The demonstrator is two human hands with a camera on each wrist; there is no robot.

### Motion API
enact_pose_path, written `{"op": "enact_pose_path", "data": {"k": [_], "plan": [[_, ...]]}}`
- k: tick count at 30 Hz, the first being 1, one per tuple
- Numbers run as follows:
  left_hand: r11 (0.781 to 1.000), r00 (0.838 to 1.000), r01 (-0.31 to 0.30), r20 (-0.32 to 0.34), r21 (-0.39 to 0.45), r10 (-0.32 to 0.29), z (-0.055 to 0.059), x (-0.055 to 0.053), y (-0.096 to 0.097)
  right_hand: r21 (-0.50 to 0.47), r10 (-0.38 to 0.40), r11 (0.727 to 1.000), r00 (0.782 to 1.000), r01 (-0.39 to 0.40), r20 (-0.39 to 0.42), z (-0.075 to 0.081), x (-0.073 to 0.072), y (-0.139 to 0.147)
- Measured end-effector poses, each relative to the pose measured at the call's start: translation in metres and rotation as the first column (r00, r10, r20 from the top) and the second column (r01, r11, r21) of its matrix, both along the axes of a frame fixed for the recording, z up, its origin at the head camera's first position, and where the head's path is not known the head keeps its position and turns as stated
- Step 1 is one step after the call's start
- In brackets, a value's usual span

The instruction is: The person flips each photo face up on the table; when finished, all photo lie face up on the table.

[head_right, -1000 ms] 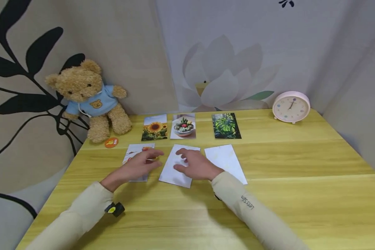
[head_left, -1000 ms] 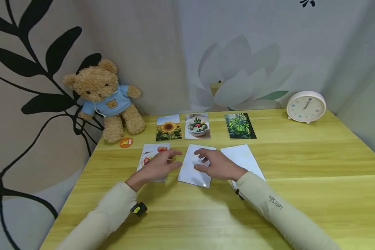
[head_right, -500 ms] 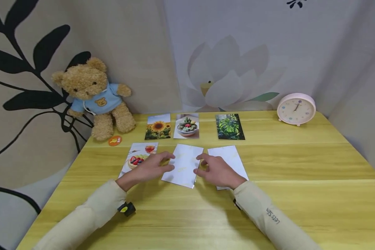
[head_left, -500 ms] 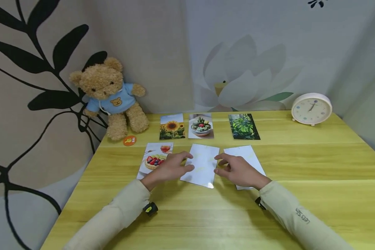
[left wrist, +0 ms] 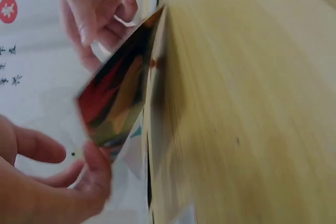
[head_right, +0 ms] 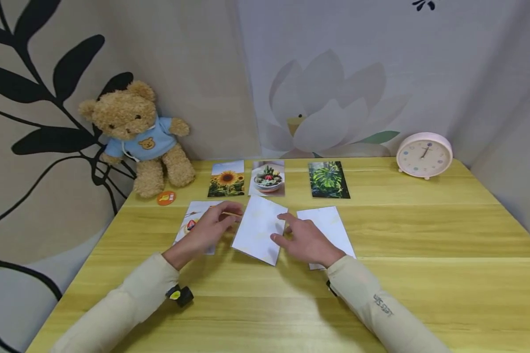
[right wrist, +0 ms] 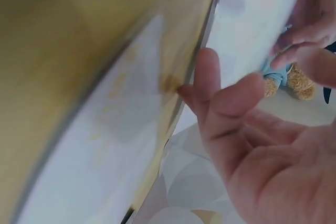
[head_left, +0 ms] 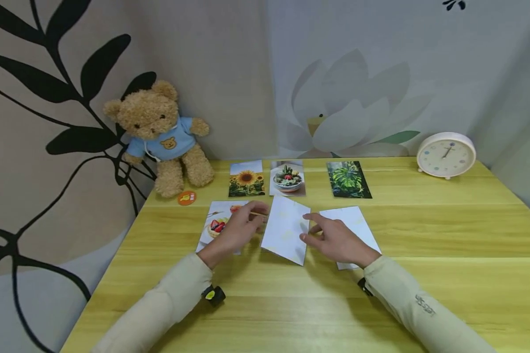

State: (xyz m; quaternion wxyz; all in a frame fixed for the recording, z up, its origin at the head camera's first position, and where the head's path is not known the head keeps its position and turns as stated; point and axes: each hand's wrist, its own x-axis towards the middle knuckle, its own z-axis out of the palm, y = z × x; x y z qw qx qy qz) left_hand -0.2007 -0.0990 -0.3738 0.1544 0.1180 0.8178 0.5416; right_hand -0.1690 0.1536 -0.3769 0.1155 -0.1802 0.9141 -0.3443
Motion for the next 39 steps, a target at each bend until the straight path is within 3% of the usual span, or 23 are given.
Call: {"op": "enact_pose_path", "data": {"k": [7,12,17,23,30,39], "plan": [[0.982,0.998,-0.067,0.025,0.175,0.064,0.004,-0.004,0.011,-0.045,-0.023,0.999,0.999,0.024,0.036,0.005,-0.005,-0.012],[0.973,0.997,-0.050,0.067,0.224,0.036,0.002,-0.008,0.020,-0.100,-0.054,0.993,0.990,0.067,0.130,0.008,-0.009,-0.020],[0.982,0.999,-0.019,0.048,0.185,0.011,0.000,-0.010,0.032,-0.192,-0.075,0.975,0.981,0.109,0.178,0.012,-0.011,-0.024],[0.997,0.999,-0.034,0.007,0.071,0.033,-0.001,-0.006,0.043,-0.310,-0.075,0.941,0.976,0.136,0.203,0.014,-0.013,-0.022],[1.000,0.999,-0.008,-0.052,-0.023,0.007,-0.003,0.000,0.041,-0.411,-0.030,0.902,0.969,0.132,0.244,0.008,-0.017,-0.016],[1.000,0.999,0.020,0.040,-0.007,-0.020,-0.001,0.002,0.031,-0.474,-0.056,0.860,0.957,0.190,0.284,0.005,-0.020,-0.009]]}}
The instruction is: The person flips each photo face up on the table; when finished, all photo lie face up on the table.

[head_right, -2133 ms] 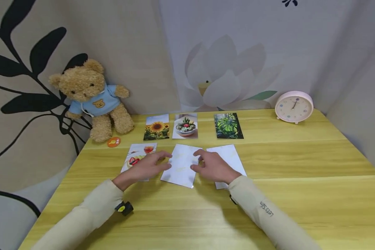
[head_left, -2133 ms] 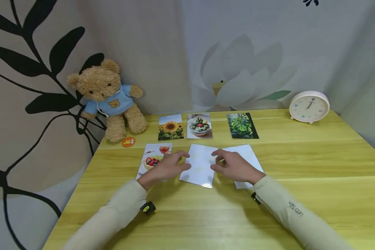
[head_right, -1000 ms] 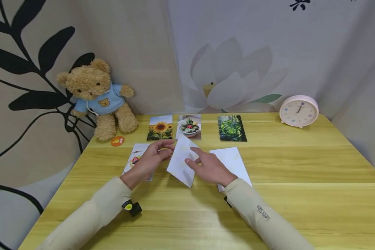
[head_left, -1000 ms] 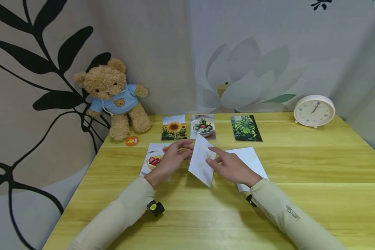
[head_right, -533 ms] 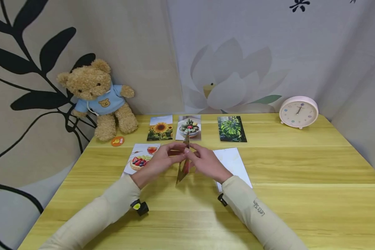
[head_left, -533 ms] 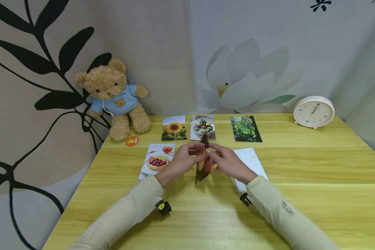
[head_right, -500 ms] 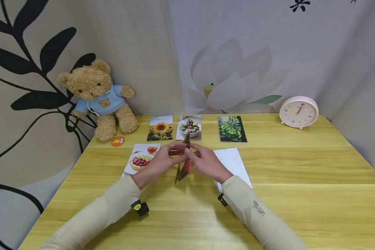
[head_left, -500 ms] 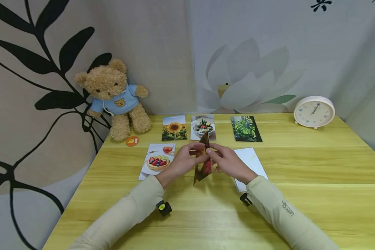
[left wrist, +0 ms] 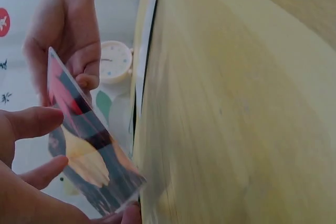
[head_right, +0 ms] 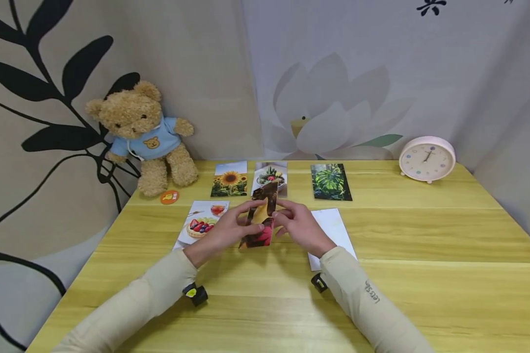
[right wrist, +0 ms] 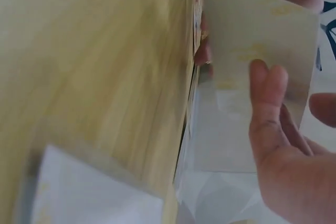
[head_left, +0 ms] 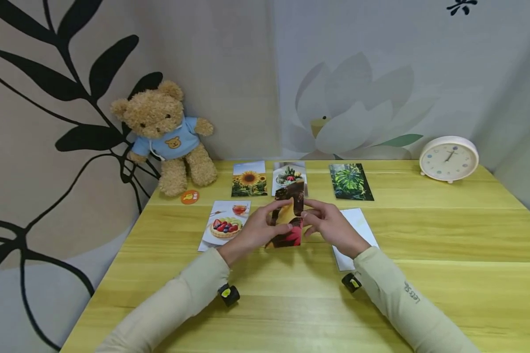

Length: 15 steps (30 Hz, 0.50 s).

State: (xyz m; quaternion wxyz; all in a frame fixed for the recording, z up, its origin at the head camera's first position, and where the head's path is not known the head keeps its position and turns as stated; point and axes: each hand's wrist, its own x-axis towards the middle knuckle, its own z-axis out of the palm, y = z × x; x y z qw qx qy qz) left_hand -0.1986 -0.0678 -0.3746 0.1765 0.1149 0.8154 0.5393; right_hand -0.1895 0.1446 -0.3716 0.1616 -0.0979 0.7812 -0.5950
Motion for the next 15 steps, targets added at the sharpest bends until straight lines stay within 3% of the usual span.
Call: {"op": "enact_pose_path", "data": {"k": [4,9,15], "plan": [[0.999,0.999,-0.033,0.024,0.009,0.032,0.002,0.001,-0.006,-0.035,-0.113,0.993,0.994,0.113,0.000,-0.002,-0.003,0.007],[0.994,0.996,-0.055,0.076,0.095,0.048,0.007,0.001,-0.014,-0.078,-0.265,0.961,0.964,0.264,-0.003,-0.008,-0.006,0.015],[0.985,0.993,-0.078,0.104,0.151,0.063,0.009,0.000,-0.019,0.010,-0.318,0.947,0.943,0.320,-0.099,-0.011,-0.010,0.016]]}}
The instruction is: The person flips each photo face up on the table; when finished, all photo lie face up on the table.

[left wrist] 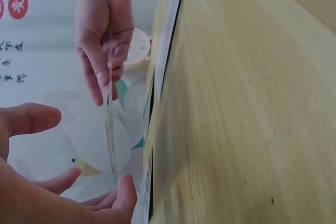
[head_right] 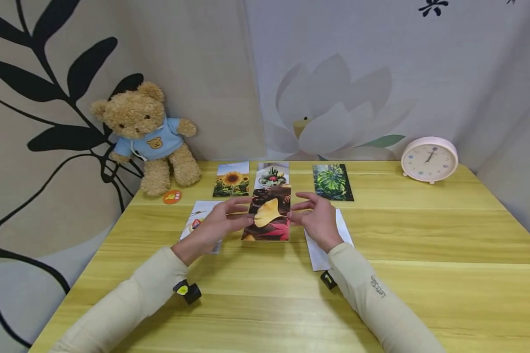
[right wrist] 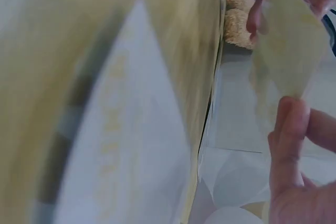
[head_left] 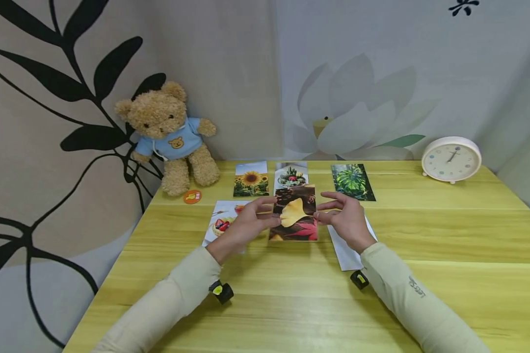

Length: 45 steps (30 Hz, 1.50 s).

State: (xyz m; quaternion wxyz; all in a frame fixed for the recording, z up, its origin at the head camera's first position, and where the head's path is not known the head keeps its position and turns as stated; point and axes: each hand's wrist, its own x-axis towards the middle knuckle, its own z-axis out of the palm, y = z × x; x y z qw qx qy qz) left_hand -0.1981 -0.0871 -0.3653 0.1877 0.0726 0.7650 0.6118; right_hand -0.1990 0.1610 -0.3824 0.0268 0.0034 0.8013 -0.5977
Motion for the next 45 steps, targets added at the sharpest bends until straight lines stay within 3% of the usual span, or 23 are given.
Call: {"op": "enact_pose_path", "data": {"k": [7,9,13,19,23,29,34,37,42,45], "plan": [[1.000,1.000,0.018,-0.009,-0.018,-0.018,-0.003,-0.001,-0.003,0.210,-0.006,0.978,0.997,0.022,-0.079,-0.001,-0.002,-0.004],[1.000,1.000,0.018,-0.001,-0.021,-0.018,-0.003,0.000,-0.003,0.286,0.027,0.958,0.994,0.005,-0.109,0.000,-0.001,-0.007],[1.000,1.000,0.010,0.026,-0.028,-0.010,-0.004,-0.001,-0.005,0.447,0.105,0.894,0.983,-0.027,-0.151,0.002,0.003,-0.013],[0.998,0.999,0.005,0.051,-0.063,-0.002,-0.007,-0.003,-0.012,0.570,0.223,0.809,0.972,-0.142,-0.075,0.005,0.009,-0.019],[0.997,0.997,0.034,0.065,-0.075,-0.029,-0.009,-0.005,-0.015,0.607,0.293,0.763,0.956,-0.222,-0.018,0.002,0.010,-0.021],[0.995,0.995,0.053,0.092,-0.081,-0.045,-0.012,-0.008,-0.018,0.665,0.335,0.680,0.938,-0.309,0.092,0.002,0.011,-0.026],[0.992,0.994,0.047,0.100,-0.115,-0.036,-0.014,-0.011,-0.019,0.657,0.335,0.672,0.932,-0.342,0.142,0.003,0.012,-0.027],[0.989,0.997,0.051,0.058,-0.138,-0.043,-0.013,-0.010,-0.017,0.656,0.362,0.674,0.926,-0.339,0.106,0.004,0.014,-0.021],[0.986,0.991,0.121,-0.045,-0.116,-0.127,-0.007,-0.006,0.000,0.665,0.428,0.680,0.903,-0.309,-0.018,0.011,0.020,0.005],[0.979,0.979,0.199,-0.026,-0.049,-0.201,-0.006,-0.006,0.019,0.695,0.458,0.660,0.886,-0.285,-0.071,0.016,0.026,0.027]]}}
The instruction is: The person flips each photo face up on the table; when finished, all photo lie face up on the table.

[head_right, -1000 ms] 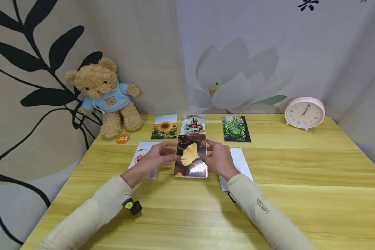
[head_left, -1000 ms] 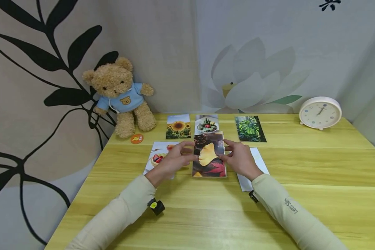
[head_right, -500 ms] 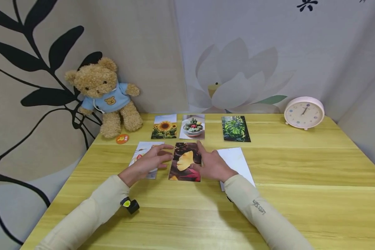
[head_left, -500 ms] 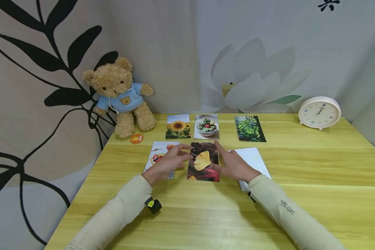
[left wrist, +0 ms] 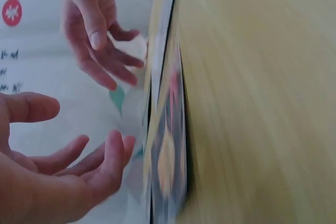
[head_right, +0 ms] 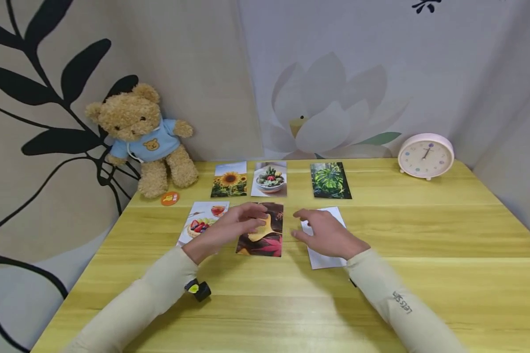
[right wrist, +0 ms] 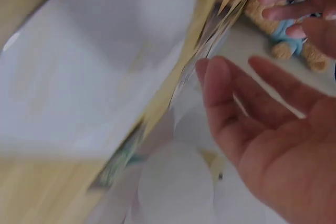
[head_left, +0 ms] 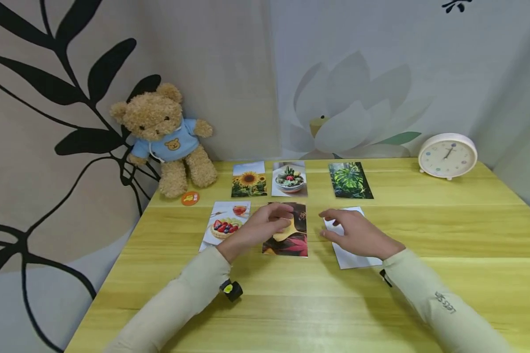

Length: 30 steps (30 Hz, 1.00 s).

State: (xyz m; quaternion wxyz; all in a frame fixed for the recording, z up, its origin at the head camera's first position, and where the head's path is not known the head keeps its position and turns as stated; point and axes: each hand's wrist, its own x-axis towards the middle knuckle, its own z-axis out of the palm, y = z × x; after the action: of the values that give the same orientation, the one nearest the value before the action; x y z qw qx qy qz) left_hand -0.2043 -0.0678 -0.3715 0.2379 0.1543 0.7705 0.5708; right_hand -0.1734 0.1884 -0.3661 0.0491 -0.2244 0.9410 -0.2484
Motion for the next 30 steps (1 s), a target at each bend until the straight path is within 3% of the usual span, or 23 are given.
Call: {"op": "enact_pose_path", "data": {"k": [2,4,8,11,16,20,26,30], "plan": [[0.996,0.996,0.041,0.070,0.073,-0.046,0.000,0.000,0.014,0.023,0.009,1.000,0.999,-0.008,-0.033,0.002,0.003,0.015],[0.987,0.983,0.061,0.164,0.148,-0.086,-0.001,-0.001,0.029,0.049,-0.007,0.999,0.999,0.010,-0.050,0.004,0.007,0.028],[0.970,0.944,0.035,0.312,0.240,-0.111,0.000,0.002,0.054,0.075,-0.064,0.995,0.997,0.067,-0.049,0.002,0.011,0.052],[0.969,0.930,0.011,0.354,0.247,-0.101,-0.001,0.005,0.068,0.072,-0.094,0.993,0.995,0.096,-0.031,-0.003,0.014,0.063],[0.972,0.929,0.001,0.359,0.237,-0.089,-0.001,0.009,0.084,0.095,-0.123,0.988,0.992,0.123,-0.001,-0.013,0.021,0.070],[0.976,0.943,-0.037,0.331,0.212,-0.036,0.000,0.011,0.093,0.110,-0.142,0.984,0.990,0.143,-0.018,-0.016,0.024,0.067],[0.981,0.972,-0.077,0.230,0.179,0.035,0.001,0.012,0.096,0.092,-0.129,0.987,0.991,0.132,-0.044,-0.016,0.024,0.063],[0.978,0.983,-0.088,0.173,0.189,0.055,0.003,0.011,0.099,0.021,-0.131,0.991,0.991,0.132,-0.016,-0.014,0.023,0.061]]}}
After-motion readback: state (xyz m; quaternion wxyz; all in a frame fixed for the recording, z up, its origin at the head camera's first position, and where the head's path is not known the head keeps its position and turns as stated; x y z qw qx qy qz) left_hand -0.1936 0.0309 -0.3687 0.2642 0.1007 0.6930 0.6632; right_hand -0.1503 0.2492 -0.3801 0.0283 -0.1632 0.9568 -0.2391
